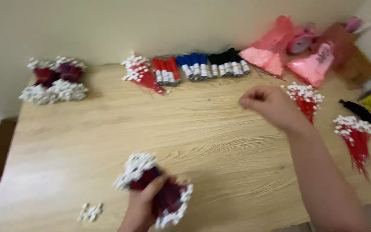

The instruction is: Sorting and bundling electronic wire harnesses on a work table

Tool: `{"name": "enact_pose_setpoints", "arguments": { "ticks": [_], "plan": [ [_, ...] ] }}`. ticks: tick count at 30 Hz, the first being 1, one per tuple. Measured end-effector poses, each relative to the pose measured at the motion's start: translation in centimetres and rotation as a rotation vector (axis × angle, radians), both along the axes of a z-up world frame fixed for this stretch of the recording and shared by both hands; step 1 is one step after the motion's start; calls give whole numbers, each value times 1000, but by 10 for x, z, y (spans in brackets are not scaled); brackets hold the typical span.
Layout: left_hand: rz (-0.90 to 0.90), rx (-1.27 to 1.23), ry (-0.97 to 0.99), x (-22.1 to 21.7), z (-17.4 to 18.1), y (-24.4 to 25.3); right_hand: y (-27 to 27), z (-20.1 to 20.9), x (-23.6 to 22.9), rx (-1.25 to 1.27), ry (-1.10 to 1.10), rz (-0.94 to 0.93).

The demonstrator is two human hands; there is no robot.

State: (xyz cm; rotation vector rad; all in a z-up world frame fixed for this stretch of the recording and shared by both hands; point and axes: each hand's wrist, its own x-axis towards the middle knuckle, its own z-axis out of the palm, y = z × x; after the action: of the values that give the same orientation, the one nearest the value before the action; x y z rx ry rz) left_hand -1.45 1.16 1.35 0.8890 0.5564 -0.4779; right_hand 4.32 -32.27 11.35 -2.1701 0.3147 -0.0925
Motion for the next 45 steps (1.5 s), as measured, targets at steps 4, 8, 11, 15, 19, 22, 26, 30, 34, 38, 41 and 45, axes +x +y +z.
{"name": "enact_pose_setpoints", "arguments": {
  "ticks": [4, 8, 11, 15, 19, 22, 26, 30, 34, 38, 41, 45],
  "plan": [
    [-215, -175, -425, 6, 33, -11, 69, -22, -18, 177, -85, 245],
    [-194, 133, -665, 0, 38, -17, 132, -1, -37, 180, -72, 335],
    [-179, 197, -703, 4, 19, -5, 155, 6, -47, 190, 12, 404],
    [-160, 234, -725, -6, 17, 7, 149, -23, -51, 487, 30, 426],
    [-166, 199, -724, -18, 15, 22, 149, -32, -56, 1139, 58, 442],
    [-301, 358, -733, -10, 9, 46, 148, -25, -58, 1542, 103, 398],
    [-355, 888, -1585, -11, 42, 52, 156, -10, -56, 1217, 111, 533],
    [-599, 661, -969, -28, 48, 51, 167, 16, -67, 807, 173, 781],
    [-535, 970, -1005, -13, 56, 46, 174, 38, -74, 487, 186, 931],
    [-567, 1233, -917, 1, 36, 46, 184, 22, -79, 291, 275, 966],
    [-578, 1376, -980, 3, 22, 45, 174, 4, -72, 291, 277, 892],
    [-511, 1540, -1178, -11, 17, 42, 150, 0, -55, 775, 244, 792]
  ]
}}
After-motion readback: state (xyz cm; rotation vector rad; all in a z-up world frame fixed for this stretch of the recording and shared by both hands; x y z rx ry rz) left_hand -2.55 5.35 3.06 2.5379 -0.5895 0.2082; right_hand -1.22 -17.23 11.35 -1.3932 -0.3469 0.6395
